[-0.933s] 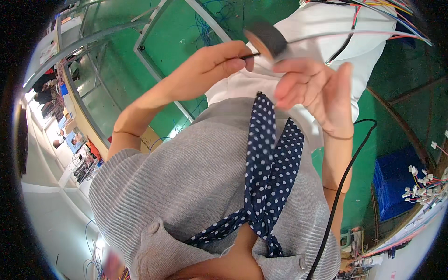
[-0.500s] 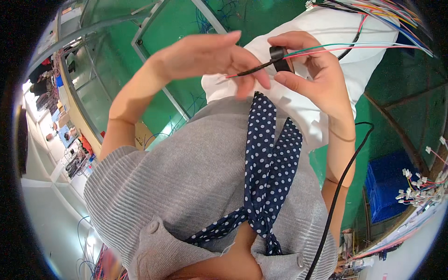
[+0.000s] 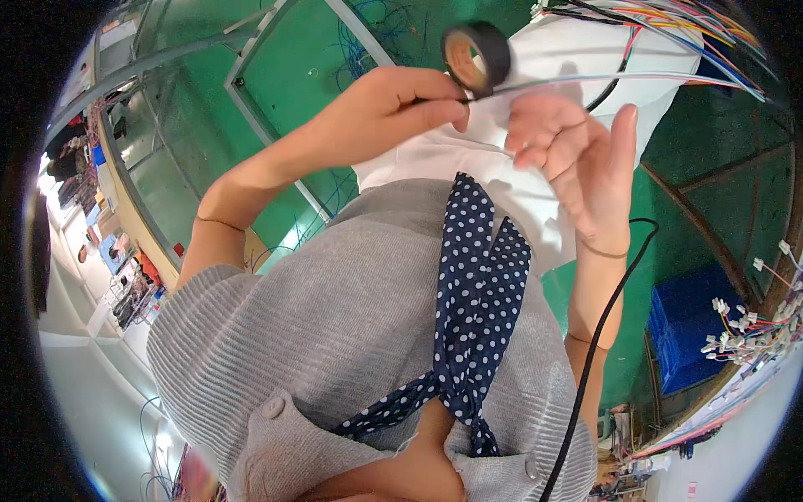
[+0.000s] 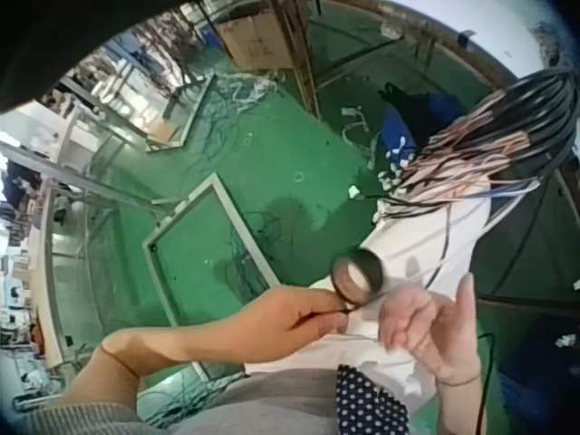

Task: Wrap electrical tape around bundles of wires at a manual assembly station.

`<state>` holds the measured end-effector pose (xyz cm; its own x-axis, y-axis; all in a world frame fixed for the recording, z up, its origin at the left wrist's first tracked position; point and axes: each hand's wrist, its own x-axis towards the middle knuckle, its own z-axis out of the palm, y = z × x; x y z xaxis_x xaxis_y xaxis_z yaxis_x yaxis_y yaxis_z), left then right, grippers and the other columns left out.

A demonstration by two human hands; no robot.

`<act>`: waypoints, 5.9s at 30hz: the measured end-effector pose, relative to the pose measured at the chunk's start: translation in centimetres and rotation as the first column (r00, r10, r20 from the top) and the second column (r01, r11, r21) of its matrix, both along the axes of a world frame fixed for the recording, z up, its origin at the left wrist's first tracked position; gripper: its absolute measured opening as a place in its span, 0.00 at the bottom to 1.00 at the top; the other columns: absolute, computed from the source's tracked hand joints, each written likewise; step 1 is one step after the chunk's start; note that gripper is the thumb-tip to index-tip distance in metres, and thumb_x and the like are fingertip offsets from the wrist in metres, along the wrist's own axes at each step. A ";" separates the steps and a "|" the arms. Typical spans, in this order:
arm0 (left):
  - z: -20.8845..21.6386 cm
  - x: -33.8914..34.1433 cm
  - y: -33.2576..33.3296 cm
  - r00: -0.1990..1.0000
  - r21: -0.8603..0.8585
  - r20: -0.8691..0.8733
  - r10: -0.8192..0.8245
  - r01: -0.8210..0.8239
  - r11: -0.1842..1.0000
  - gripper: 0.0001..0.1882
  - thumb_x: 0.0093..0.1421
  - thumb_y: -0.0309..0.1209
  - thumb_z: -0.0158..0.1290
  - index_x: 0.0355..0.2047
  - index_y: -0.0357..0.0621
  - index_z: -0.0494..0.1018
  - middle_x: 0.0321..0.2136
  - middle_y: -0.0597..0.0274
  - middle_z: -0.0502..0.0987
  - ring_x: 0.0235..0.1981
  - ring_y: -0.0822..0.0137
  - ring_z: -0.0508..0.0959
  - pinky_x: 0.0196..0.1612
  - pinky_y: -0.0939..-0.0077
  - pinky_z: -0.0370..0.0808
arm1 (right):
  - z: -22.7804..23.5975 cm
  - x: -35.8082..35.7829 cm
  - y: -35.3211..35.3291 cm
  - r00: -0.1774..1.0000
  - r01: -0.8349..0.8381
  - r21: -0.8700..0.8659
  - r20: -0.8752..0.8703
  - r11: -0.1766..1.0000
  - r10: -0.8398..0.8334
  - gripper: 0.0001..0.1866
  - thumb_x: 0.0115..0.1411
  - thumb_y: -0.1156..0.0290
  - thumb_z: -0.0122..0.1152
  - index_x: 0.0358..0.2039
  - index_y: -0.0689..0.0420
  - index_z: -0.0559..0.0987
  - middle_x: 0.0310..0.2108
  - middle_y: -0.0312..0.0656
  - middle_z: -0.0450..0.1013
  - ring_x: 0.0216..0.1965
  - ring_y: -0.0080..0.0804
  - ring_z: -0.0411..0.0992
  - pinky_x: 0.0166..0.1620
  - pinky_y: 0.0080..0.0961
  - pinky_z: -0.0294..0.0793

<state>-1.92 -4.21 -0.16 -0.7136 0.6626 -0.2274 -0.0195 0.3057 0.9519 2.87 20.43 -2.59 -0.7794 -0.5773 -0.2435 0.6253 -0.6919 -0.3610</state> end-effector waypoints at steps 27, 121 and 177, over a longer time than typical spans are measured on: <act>-1.1 -1.1 1.5 0.997 -0.005 -0.070 -0.029 0.029 1.000 0.12 0.62 0.36 0.48 0.31 0.42 0.78 0.15 0.74 0.67 0.17 0.79 0.63 0.21 0.84 0.59 | 1.8 0.7 -0.8 0.966 0.073 0.576 -0.244 0.814 0.086 0.21 0.48 0.81 0.62 0.46 0.64 0.74 0.43 0.44 0.72 0.46 0.31 0.71 0.49 0.25 0.70; 1.7 -2.6 2.0 0.904 0.182 -0.027 0.426 -0.414 0.892 0.13 0.59 0.26 0.54 0.45 0.39 0.72 0.26 0.67 0.72 0.23 0.80 0.70 0.24 0.87 0.67 | 3.0 -3.2 -5.1 0.600 0.735 0.670 -0.713 0.101 0.363 0.05 0.48 0.79 0.63 0.26 0.61 0.75 0.32 0.40 0.71 0.21 0.20 0.65 0.24 0.17 0.63; 0.5 -1.1 2.8 0.789 0.223 0.339 0.512 -0.596 0.771 0.06 0.60 0.28 0.54 0.33 0.37 0.73 0.24 0.68 0.73 0.22 0.80 0.72 0.25 0.86 0.71 | 2.2 -4.2 -2.8 0.993 0.103 0.249 -0.080 0.963 -0.085 0.50 0.40 0.63 0.76 0.61 0.64 0.59 0.37 0.37 0.69 0.38 0.23 0.69 0.45 0.19 0.70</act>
